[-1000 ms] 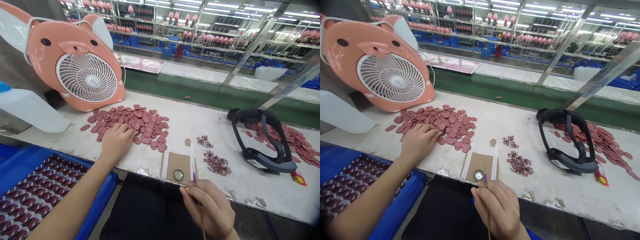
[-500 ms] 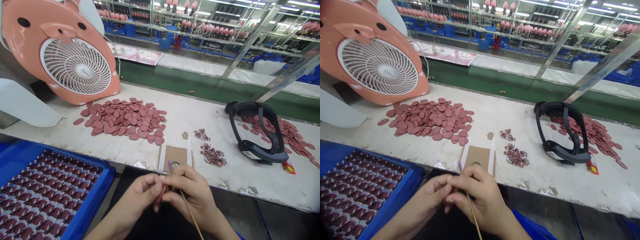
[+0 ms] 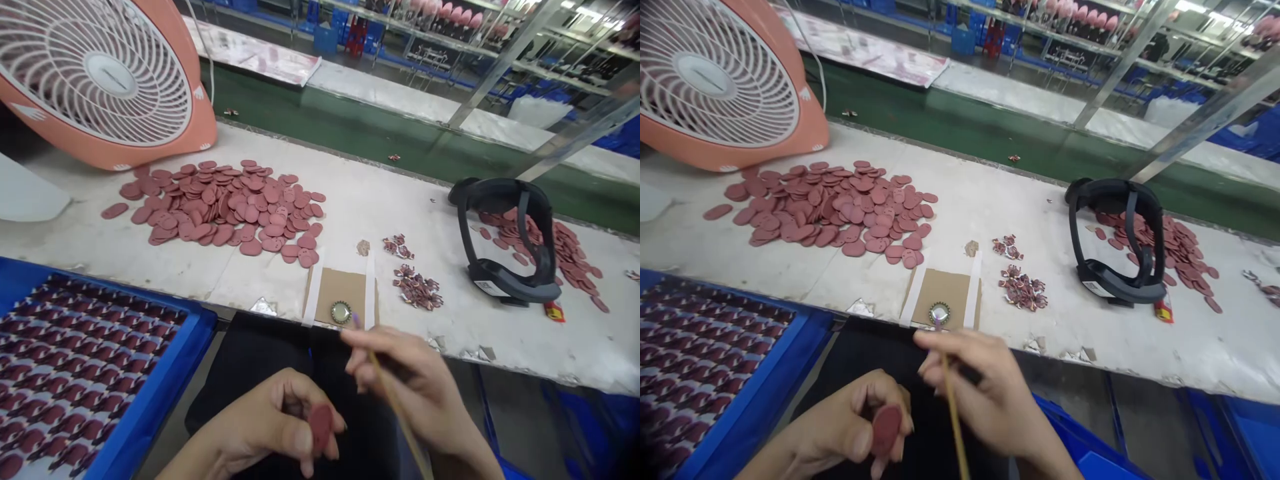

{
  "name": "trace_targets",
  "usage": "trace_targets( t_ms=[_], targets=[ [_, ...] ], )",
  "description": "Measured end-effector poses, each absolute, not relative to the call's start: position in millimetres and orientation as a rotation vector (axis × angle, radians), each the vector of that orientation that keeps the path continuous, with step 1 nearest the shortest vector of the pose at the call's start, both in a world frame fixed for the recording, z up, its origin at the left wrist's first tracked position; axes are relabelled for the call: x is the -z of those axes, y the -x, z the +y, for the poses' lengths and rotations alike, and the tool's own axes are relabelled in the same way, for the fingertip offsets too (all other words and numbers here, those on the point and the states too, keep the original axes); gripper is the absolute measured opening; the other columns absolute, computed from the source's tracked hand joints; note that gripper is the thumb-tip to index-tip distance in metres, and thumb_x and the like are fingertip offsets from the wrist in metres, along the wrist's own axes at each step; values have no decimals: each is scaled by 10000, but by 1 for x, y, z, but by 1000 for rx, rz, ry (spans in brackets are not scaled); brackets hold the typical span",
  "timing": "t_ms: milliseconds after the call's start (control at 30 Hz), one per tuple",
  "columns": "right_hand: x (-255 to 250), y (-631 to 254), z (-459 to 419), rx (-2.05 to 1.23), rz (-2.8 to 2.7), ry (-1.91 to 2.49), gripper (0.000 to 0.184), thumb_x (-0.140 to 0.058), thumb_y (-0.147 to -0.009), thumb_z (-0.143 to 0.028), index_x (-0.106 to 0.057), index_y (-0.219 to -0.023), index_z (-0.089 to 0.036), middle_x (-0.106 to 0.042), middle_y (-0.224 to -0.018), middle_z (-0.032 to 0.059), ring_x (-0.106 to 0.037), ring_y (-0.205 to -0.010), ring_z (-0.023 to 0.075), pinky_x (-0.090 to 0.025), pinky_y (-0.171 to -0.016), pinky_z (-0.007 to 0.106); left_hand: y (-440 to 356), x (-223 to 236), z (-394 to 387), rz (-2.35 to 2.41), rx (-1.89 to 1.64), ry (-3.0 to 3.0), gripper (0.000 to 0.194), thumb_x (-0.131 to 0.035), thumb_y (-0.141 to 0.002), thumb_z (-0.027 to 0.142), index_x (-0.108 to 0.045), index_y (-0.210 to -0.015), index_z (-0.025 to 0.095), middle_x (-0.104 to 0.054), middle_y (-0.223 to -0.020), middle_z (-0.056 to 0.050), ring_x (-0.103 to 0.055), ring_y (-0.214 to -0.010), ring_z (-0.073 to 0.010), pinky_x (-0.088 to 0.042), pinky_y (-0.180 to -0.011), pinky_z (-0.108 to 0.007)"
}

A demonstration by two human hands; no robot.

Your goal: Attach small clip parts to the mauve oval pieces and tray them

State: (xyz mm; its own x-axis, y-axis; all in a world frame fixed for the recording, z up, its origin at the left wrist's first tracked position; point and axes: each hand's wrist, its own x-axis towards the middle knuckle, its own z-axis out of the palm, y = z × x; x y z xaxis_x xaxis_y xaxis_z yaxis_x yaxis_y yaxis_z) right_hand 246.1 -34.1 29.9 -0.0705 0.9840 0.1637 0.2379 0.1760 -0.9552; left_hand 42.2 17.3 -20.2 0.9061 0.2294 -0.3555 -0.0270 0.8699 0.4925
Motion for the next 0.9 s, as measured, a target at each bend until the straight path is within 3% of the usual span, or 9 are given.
trace_targets(
  t_ms=[100, 200, 400, 567, 733, 900],
  targets=[
    [-14, -257, -33, -643, -1406, 1378, 280, -474, -1021, -186, -647, -1220, -277, -651, -786, -9, -603, -617, 89, -527, -568, 185, -44, 25, 13, 432, -296, -356, 381, -876, -615, 452, -801, -901, 213, -741, -690, -28, -617, -507, -73, -505, -491, -151],
    [0, -259, -32, -478, -1434, 1418, 229, -497, -1010, -219, -674, -1151, -256, -660, -829, 12, -620, -686, 123, -538, -597, 221, -44, 24, 13, 492, -389, -281, 331, -878, -640, 389, -788, -900, 206, -738, -761, -25, -645, -612, -85, -538, -526, -153],
    [8, -251, -23, -418, -1521, 1439, 195, -504, -993, -194, -682, -1065, -225, -680, -874, 29, -650, -785, 155, -555, -720, 268, -41, 20, 16, 626, -450, -254, 330, -890, -627, 363, -791, -901, 208, -752, -810, -27, -670, -682, -95, -529, -526, -141],
    [5, -246, -19, -430, -1466, 1443, 157, -536, -982, -192, -691, -1005, -198, -681, -836, 31, -636, -702, 139, -543, -609, 227, -40, 19, 17, 650, -479, -264, 313, -889, -634, 336, -799, -911, 222, -785, -852, -37, -702, -711, -110, -524, -526, -136],
    [-12, -229, -36, -501, -1213, 1314, 275, -373, -1056, -213, -647, -1034, -202, -647, -846, 33, -624, -645, 117, -542, -494, 201, -44, 12, 16, 618, -487, -295, 293, -884, -648, 301, -801, -919, 227, -814, -900, -57, -741, -757, -136, -508, -521, -116],
    [-29, -209, -49, -594, -1244, 1049, 241, -424, -1054, -264, -641, -1051, -159, -659, -810, 45, -655, -693, 147, -562, -550, 259, -48, 4, 16, 566, -494, -337, 287, -893, -626, 296, -805, -897, 262, -824, -893, -23, -759, -779, -142, -549, -612, -138]
  ],
)
